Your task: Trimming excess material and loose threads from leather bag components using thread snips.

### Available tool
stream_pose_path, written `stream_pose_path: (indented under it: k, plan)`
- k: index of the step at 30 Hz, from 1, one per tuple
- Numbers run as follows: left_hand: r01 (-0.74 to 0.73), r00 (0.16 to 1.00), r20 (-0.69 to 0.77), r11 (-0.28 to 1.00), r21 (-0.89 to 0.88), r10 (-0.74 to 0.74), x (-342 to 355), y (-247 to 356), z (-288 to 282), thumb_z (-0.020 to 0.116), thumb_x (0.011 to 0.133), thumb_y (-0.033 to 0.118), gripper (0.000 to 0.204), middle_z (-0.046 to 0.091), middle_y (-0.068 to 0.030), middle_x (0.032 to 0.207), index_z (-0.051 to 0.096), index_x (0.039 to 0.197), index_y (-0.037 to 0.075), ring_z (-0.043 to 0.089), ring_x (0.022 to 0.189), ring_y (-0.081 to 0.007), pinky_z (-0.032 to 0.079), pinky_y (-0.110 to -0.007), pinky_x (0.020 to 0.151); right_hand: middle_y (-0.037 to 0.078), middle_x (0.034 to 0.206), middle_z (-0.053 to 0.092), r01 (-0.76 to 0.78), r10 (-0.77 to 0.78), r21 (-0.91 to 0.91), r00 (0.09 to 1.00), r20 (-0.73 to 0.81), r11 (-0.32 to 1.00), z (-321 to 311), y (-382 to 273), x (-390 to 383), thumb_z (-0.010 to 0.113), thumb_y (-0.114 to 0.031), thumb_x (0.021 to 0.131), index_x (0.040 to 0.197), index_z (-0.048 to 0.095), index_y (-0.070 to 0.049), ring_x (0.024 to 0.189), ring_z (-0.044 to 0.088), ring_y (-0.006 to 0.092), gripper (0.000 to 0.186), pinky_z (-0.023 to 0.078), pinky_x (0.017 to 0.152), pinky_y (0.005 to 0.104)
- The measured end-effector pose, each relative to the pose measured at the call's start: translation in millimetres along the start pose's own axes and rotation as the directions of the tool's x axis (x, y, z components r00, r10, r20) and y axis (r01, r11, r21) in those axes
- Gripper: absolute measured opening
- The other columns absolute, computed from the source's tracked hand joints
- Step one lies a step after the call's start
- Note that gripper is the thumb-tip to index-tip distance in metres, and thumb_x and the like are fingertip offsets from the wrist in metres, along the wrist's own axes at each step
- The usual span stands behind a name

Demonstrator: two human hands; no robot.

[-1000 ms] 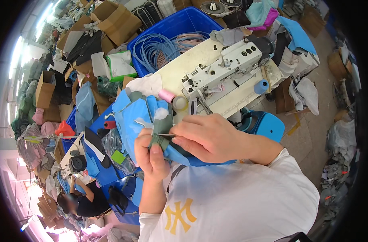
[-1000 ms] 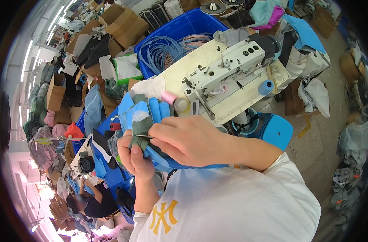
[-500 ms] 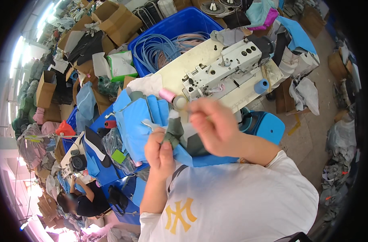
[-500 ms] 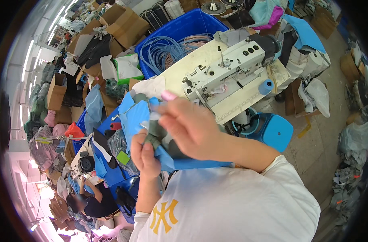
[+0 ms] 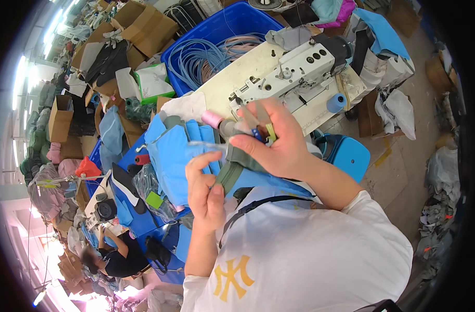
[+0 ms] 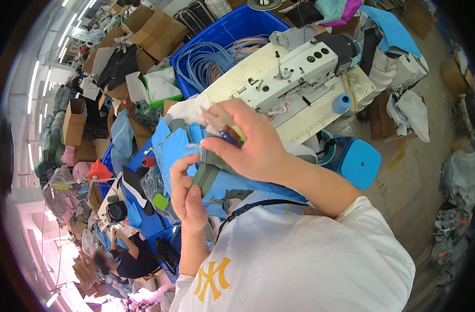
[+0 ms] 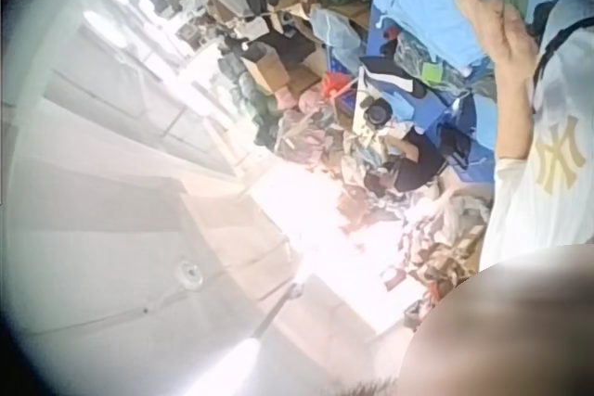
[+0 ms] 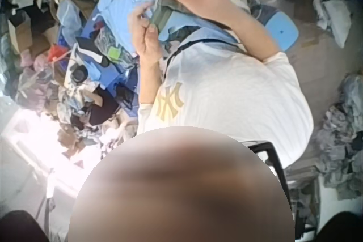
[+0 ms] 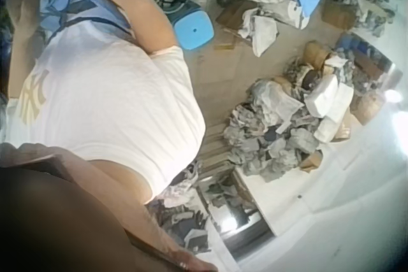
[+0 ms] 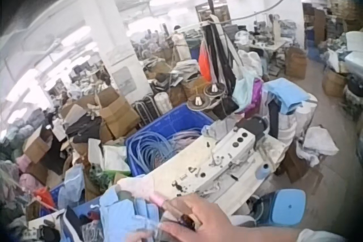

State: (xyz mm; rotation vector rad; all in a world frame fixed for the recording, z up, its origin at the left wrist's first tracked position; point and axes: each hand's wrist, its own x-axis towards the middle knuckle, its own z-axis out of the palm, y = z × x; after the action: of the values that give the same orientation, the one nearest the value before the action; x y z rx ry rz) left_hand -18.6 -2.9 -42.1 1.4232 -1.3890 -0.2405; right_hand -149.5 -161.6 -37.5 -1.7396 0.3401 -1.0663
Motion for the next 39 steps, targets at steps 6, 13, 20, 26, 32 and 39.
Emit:
stream_pose_path:
  k: [6, 13, 20, 26, 32, 39]
  plan:
    - [0.029, 0.999, -0.025, 0.999, 0.035, -0.028, 4, 0, -2, 0.053, 0.089, 0.010, 0.013, 0.058, -0.0242, 0.125, 0.049, 0.080, 0.001, 0.051, 0.112, -0.0352, 0.036, -0.044, 0.101, 0.000, 0.091, 0.056, -0.122, 0.133, 0.231, 0.991, -0.033, 0.965, 0, 1, 4, 0.080, -0.014, 0.084, 0.117, 0.056, -0.005, 0.074, 0.051, 0.0061, 0.042, 0.043, 0.061, 0.0222]
    - [0.401, 0.906, 0.118, 0.913, 0.074, -0.407, 24, 9, -10, 0.065, 0.077, 0.001, 0.014, 0.058, -0.0179, 0.126, 0.057, 0.088, 0.001, 0.054, 0.114, -0.0321, 0.040, -0.039, 0.101, 0.008, 0.097, 0.068, 0.058, -0.063, 0.028, 0.974, 0.216, 0.998, 7, -9, 1, 0.080, -0.015, 0.083, 0.120, 0.057, -0.006, 0.076, 0.068, 0.0199, 0.044, 0.052, 0.065, 0.0303]
    - [0.469, 0.865, 0.205, 0.883, -0.006, -0.458, 25, 10, -4, 0.066, 0.072, -0.002, 0.017, 0.056, -0.0191, 0.129, 0.059, 0.088, 0.000, 0.055, 0.117, -0.0318, 0.042, -0.041, 0.100, 0.007, 0.096, 0.067, 0.005, -0.020, 0.064, 0.973, 0.228, 0.998, 8, -11, 2, 0.080, -0.015, 0.083, 0.119, 0.056, -0.006, 0.075, 0.067, 0.0198, 0.044, 0.051, 0.066, 0.0296]
    - [0.159, 0.963, 0.246, 0.971, -0.177, -0.113, 20, -19, -10, 0.060, 0.078, -0.002, 0.006, 0.061, -0.0143, 0.096, 0.055, 0.082, -0.001, 0.059, 0.090, -0.0290, 0.046, -0.037, 0.090, 0.004, 0.102, 0.063, -0.041, 0.041, 0.002, 0.997, 0.066, 0.999, 1, -12, 10, 0.081, -0.015, 0.082, 0.119, 0.055, -0.006, 0.079, 0.057, 0.0113, 0.046, 0.046, 0.067, 0.0250]
    - [0.213, 0.976, 0.018, 0.938, -0.273, -0.217, 13, -15, -5, 0.056, 0.087, 0.002, 0.011, 0.049, -0.0082, 0.075, 0.049, 0.079, 0.001, 0.044, 0.067, -0.0191, 0.034, -0.032, 0.059, 0.009, 0.088, 0.063, 0.165, -0.196, -0.241, 0.974, -0.111, 0.956, 6, -10, 11, 0.073, -0.018, 0.088, 0.113, 0.059, -0.004, 0.073, 0.064, 0.0257, 0.032, 0.051, 0.062, 0.0340]
    - [0.177, 0.980, -0.068, 0.979, -0.105, -0.185, 17, -12, -14, 0.056, 0.088, 0.003, 0.012, 0.050, -0.0088, 0.074, 0.049, 0.078, 0.001, 0.044, 0.065, -0.0195, 0.036, -0.031, 0.059, 0.006, 0.076, 0.059, 0.171, -0.083, -0.237, 0.936, 0.342, 0.956, 6, -29, -4, 0.066, -0.011, 0.090, 0.099, 0.060, -0.006, 0.061, 0.059, 0.0254, 0.012, 0.044, 0.048, 0.0357]
